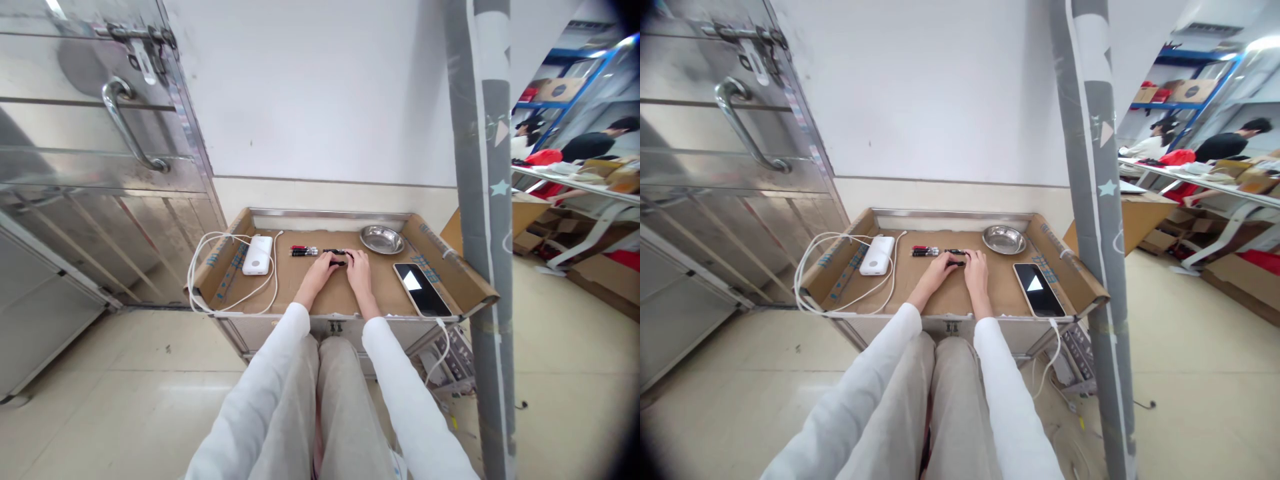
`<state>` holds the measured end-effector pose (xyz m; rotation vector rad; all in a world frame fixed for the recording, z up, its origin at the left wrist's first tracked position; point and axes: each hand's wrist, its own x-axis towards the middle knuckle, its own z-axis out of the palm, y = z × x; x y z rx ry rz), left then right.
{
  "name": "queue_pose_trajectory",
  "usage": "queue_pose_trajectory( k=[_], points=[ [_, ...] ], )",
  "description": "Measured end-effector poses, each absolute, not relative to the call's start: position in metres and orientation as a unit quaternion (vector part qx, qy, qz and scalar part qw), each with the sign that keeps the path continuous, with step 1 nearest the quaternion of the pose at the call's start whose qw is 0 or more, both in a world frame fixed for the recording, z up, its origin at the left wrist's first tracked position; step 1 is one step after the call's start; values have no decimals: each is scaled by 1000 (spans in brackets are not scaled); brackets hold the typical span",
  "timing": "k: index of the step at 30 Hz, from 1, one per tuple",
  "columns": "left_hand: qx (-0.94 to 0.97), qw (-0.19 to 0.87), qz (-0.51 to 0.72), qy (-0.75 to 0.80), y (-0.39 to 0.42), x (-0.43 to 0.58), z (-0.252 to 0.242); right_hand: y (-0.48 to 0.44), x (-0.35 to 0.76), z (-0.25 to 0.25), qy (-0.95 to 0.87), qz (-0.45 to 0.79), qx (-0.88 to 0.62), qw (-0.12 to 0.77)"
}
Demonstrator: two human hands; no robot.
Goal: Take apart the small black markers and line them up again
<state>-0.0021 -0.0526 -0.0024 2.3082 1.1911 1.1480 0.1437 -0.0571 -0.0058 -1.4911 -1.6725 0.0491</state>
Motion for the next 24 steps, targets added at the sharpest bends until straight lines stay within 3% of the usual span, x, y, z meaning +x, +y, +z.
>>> queue_pose_trajectory(
  k=[7,24],
  points=[
    [796,1,314,517,-56,1,-1,-59,142,-4,-713,26,-567,412],
    [816,5,309,489,-54,0,-4,-57,142,-11,-731,-23,-591,341]
  ],
)
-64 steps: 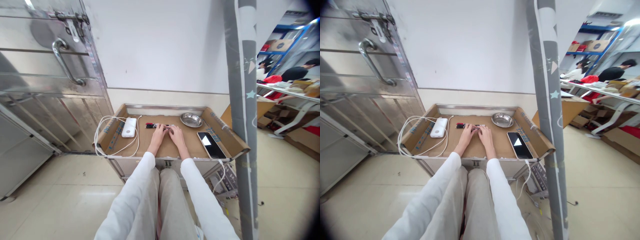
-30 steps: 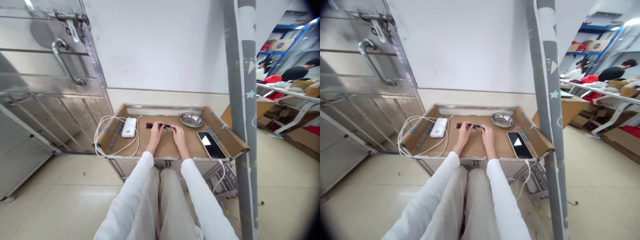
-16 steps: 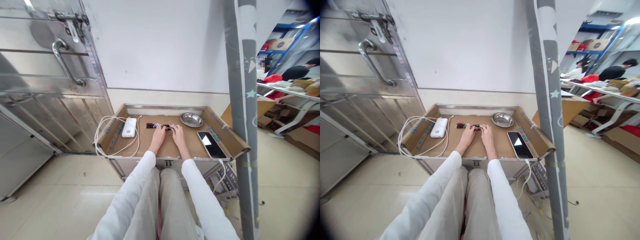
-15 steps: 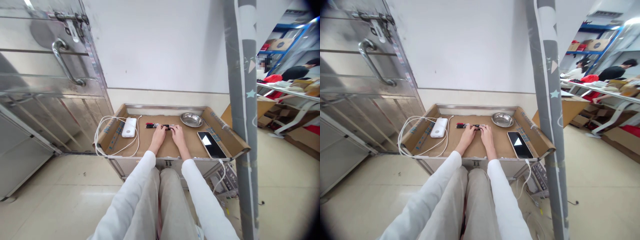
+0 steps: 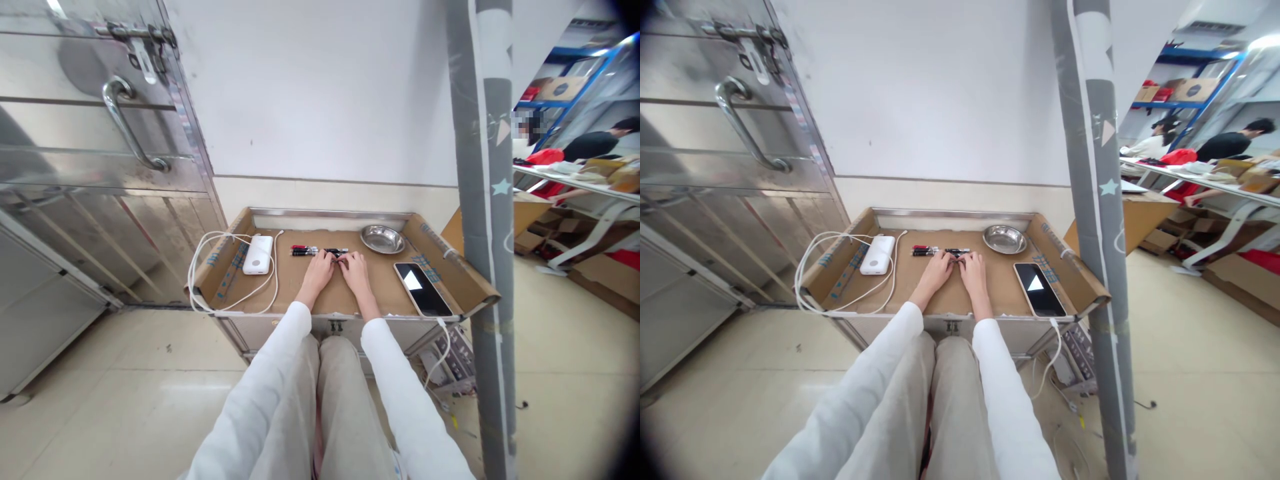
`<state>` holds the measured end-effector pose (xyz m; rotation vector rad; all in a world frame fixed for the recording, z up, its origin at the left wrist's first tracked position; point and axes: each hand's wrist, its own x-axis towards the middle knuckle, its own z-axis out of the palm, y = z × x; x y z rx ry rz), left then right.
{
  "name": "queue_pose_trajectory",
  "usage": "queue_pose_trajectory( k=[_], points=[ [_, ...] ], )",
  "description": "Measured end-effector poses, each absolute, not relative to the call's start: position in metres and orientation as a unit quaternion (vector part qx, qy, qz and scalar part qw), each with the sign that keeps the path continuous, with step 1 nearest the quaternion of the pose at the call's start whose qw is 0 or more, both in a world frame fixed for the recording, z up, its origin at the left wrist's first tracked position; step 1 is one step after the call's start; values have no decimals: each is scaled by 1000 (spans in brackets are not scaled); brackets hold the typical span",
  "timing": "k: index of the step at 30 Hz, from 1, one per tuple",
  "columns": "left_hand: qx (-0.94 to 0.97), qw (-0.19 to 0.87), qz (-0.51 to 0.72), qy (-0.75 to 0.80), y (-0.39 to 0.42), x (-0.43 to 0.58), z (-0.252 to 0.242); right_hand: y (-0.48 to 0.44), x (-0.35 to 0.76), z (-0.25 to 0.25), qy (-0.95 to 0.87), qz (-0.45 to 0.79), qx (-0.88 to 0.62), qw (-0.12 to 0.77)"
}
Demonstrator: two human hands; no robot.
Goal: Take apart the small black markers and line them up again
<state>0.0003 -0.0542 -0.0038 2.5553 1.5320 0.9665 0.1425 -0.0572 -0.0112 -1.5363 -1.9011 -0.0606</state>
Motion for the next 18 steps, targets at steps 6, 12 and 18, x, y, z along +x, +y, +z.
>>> queue_pose_trajectory(
  k=[6,12,18],
  points=[
    [808,25,309,501,-54,1,-5,-60,143,-10,-703,-41,-640,307],
    [794,57,340,501,-54,1,-3,-62,141,-8,-688,-53,-657,305],
    [789,43,330,516,-55,2,-1,-66,138,-6,-693,-61,-652,302]
  ],
)
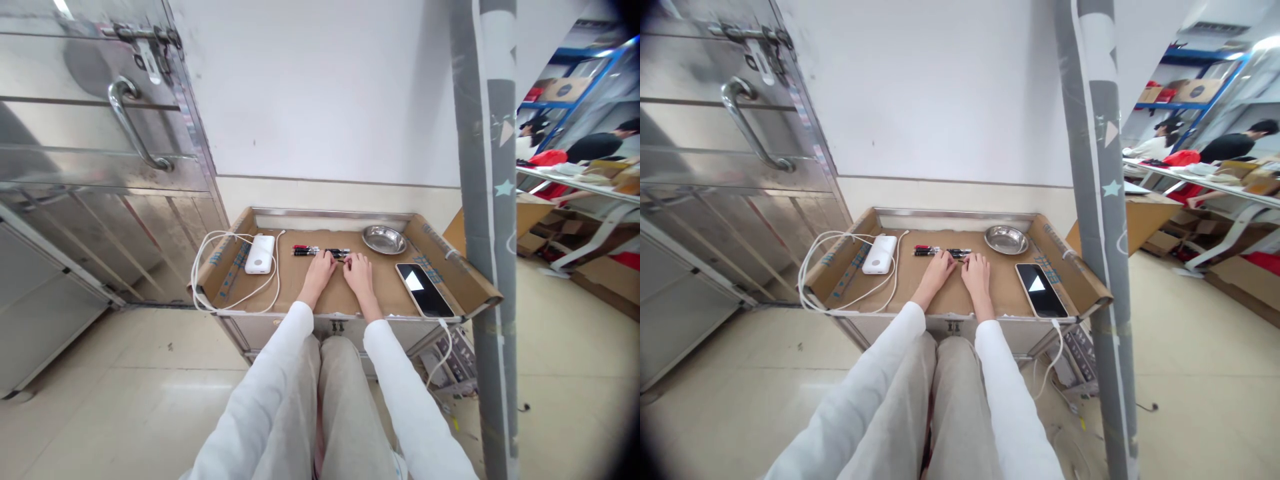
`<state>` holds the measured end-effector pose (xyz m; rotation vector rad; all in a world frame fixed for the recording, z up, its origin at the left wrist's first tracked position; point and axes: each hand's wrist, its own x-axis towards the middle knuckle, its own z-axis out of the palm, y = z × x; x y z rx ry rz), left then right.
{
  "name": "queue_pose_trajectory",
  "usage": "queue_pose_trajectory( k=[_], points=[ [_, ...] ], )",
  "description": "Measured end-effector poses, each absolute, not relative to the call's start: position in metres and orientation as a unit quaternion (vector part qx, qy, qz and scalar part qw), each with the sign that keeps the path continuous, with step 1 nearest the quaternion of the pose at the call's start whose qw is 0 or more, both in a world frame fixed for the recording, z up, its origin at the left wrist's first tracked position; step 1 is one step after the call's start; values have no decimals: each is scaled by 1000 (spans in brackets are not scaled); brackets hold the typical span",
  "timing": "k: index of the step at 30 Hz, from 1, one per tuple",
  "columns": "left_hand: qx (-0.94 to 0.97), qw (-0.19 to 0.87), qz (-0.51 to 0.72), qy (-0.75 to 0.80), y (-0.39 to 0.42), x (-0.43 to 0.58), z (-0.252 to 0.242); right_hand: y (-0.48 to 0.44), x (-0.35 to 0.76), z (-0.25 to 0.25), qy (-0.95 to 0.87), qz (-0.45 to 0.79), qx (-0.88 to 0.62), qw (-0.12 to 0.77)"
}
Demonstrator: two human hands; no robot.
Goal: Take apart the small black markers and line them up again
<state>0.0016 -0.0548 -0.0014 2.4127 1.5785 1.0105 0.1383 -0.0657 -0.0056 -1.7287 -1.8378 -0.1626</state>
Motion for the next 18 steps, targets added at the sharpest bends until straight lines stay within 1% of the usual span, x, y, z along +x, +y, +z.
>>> queue_pose_trajectory(
  k=[6,18],
  points=[
    [797,13,313,516,-53,1,-3,-64,139,-8,-696,-57,-653,294],
    [812,7,298,502,-54,0,-2,-61,141,-10,-693,-41,-659,289]
  ],
)
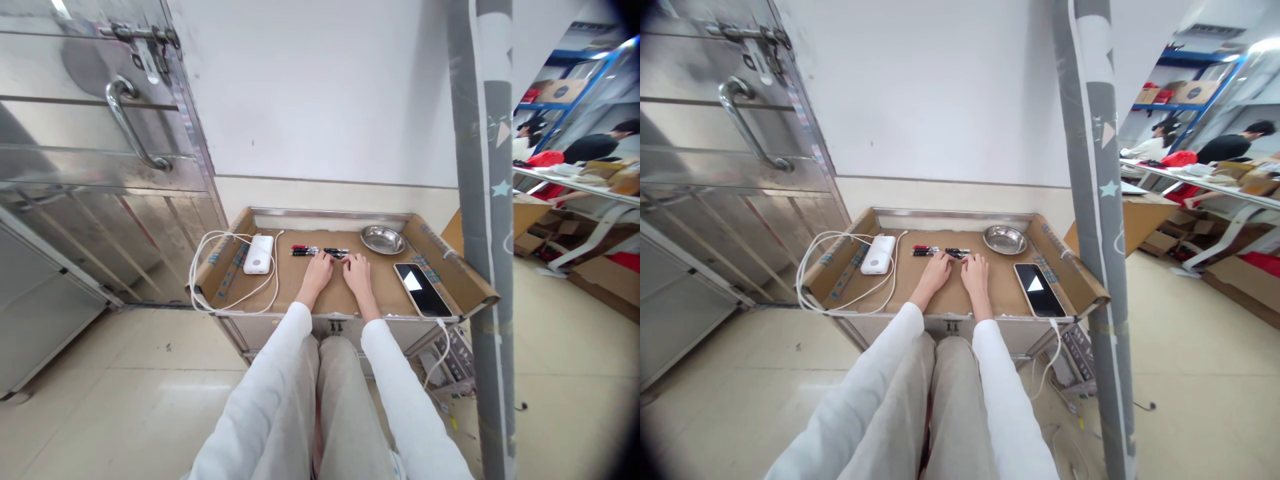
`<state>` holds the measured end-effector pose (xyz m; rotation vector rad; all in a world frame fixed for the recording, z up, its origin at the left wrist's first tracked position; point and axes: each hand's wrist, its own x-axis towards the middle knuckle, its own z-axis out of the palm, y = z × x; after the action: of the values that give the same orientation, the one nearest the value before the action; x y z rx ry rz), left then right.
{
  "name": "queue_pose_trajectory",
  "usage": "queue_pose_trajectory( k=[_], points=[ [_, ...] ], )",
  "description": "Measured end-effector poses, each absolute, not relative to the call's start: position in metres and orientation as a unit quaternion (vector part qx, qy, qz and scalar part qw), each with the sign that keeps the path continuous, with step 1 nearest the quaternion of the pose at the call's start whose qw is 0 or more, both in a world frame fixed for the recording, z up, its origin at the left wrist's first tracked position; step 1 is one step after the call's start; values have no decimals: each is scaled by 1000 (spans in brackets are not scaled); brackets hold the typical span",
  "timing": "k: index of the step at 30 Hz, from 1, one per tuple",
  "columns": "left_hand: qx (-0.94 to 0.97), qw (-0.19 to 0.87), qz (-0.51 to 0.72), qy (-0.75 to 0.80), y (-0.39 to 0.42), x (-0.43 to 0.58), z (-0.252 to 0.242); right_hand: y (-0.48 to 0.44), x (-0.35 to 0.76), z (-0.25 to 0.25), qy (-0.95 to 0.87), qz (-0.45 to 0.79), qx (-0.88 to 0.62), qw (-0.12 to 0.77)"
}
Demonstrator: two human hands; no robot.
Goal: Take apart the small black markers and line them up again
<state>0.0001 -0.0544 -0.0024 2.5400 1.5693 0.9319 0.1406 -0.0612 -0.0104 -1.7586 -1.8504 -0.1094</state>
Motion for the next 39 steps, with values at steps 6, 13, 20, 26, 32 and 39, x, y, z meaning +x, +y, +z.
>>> queue_pose_trajectory(
  k=[6,13,20,26,32,39],
  points=[
    [816,-6,283,504,-55,0,-4,-60,141,-13,-683,-46,-670,289],
    [804,-10,281,523,-57,1,-2,-61,140,-9,-683,-38,-673,281],
    [689,-75,330,640,-64,0,4,-63,140,-7,-680,-30,-672,293],
    [640,-73,346,683,-64,-4,-3,-63,140,-5,-722,11,-611,324],
    [633,-95,316,700,-68,-4,2,-62,138,-4,-754,25,-588,292],
    [608,-77,313,725,-71,-3,4,-62,137,-5,-750,7,-604,269]
  ],
)
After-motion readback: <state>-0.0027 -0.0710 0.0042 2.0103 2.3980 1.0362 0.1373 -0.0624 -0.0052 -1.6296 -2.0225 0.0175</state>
